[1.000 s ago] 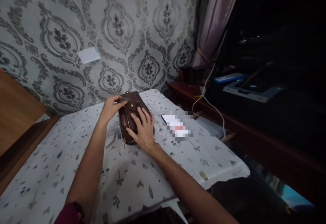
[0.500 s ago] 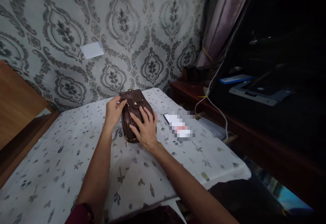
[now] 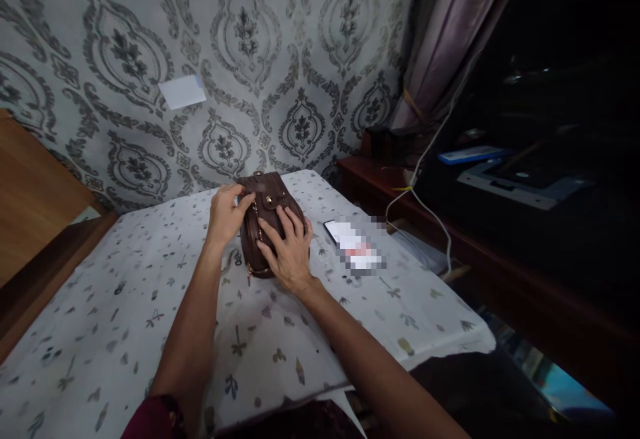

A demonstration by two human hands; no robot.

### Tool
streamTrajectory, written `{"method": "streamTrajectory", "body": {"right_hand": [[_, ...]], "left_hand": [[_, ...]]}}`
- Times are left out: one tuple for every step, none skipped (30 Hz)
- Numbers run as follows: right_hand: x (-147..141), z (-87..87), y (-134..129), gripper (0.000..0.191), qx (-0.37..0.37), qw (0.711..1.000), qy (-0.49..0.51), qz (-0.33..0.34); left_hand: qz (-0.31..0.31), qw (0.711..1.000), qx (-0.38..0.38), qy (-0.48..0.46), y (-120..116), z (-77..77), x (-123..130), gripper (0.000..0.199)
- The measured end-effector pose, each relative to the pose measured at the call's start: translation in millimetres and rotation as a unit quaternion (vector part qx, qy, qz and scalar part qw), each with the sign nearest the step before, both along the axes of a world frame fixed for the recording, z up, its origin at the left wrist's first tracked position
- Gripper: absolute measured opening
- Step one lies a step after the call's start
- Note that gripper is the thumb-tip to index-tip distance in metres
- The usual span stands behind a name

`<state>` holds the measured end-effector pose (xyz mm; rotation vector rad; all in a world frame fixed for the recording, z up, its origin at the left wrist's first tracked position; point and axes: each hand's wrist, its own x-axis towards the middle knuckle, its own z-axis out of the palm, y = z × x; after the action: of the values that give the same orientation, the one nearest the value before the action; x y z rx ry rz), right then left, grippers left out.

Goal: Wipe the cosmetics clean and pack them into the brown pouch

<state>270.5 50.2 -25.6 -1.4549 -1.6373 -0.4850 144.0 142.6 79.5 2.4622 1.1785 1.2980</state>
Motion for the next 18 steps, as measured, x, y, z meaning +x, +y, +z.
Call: {"method": "streamTrajectory", "body": {"right_hand": [[-0.1,-0.1,0.1,0.041,0.000,1.000,-0.002,-0.002],[-0.2,-0.3,0.3,0.041,0.000,1.000,-0.003,-0.004],[-0.3,-0.6,0.6,0.041,0.000,1.000,-0.004,-0.004],[-0.5,-0.9,0.9,0.041,-0.001,1.000,-0.004,-0.004],[-0.6,-1.2,1.3,0.041,-0.001,1.000,-0.003,-0.003],[-0.7,-1.5,1.6,0.041,-0.002,1.000,-0.003,-0.002],[-0.8,-1.6,1.8,0.041,-0.002,1.000,-0.002,-0.002],[-0.9,-1.7,1.9,0.041,-0.003,1.000,-0.001,-0.002],[-1.0,-1.6,2.0,0.041,-0.005,1.000,-0.001,-0.004],[-1.1,-1.5,1.9,0.042,-0.007,1.000,-0.002,-0.007],[-1.1,-1.3,1.7,0.042,-0.010,1.000,-0.004,-0.009],[-1.2,-1.1,1.6,0.043,-0.013,1.000,-0.005,-0.010],[-1.2,-0.9,1.4,0.043,-0.017,1.000,-0.008,-0.011],[-1.3,-0.7,1.2,0.043,-0.020,1.000,-0.010,-0.012],[-1.4,-0.6,1.1,0.042,-0.022,1.000,-0.012,-0.015],[-1.5,-0.5,1.0,0.041,-0.021,1.000,-0.014,-0.017],[-1.6,-0.5,0.9,0.040,-0.018,1.000,-0.016,-0.018],[-1.7,-0.5,0.9,0.040,-0.014,1.000,-0.018,-0.019]], "left_hand": [[-0.005,1.000,-0.001,0.006,-1.2,1.3,-0.3,0.018],[-0.011,1.000,-0.001,0.012,-2.4,2.7,-0.6,0.018],[-0.015,1.000,-0.003,0.018,-3.6,4.0,-0.9,0.018],[-0.018,1.000,-0.006,0.024,-4.7,5.4,-1.2,0.018],[-0.020,0.999,-0.011,0.028,-5.7,6.6,-1.5,0.019],[-0.022,0.999,-0.015,0.031,-6.5,7.6,-1.8,0.019],[-0.026,0.999,-0.018,0.033,-7.1,8.5,-2.2,0.019],[-0.030,0.999,-0.021,0.035,-7.5,9.2,-2.6,0.019],[-0.035,0.998,-0.021,0.037,-7.8,9.7,-2.9,0.020],[-0.040,0.998,-0.022,0.038,-7.9,10.0,-3.3,0.020],[-0.044,0.998,-0.023,0.039,-7.9,10.2,-3.7,0.020],[-0.047,0.998,-0.025,0.040,-7.9,10.2,-4.1,0.020],[-0.049,0.998,-0.027,0.040,-7.8,10.2,-4.4,0.020],[-0.050,0.998,-0.028,0.040,-7.6,10.1,-4.7,0.020],[-0.050,0.998,-0.027,0.040,-7.4,9.9,-5.0,0.021],[-0.050,0.998,-0.026,0.042,-7.1,9.8,-5.3,0.021],[-0.050,0.997,-0.024,0.044,-6.7,9.6,-5.7,0.021],[-0.052,0.997,-0.024,0.047,-6.2,9.6,-6.0,0.021]]}}
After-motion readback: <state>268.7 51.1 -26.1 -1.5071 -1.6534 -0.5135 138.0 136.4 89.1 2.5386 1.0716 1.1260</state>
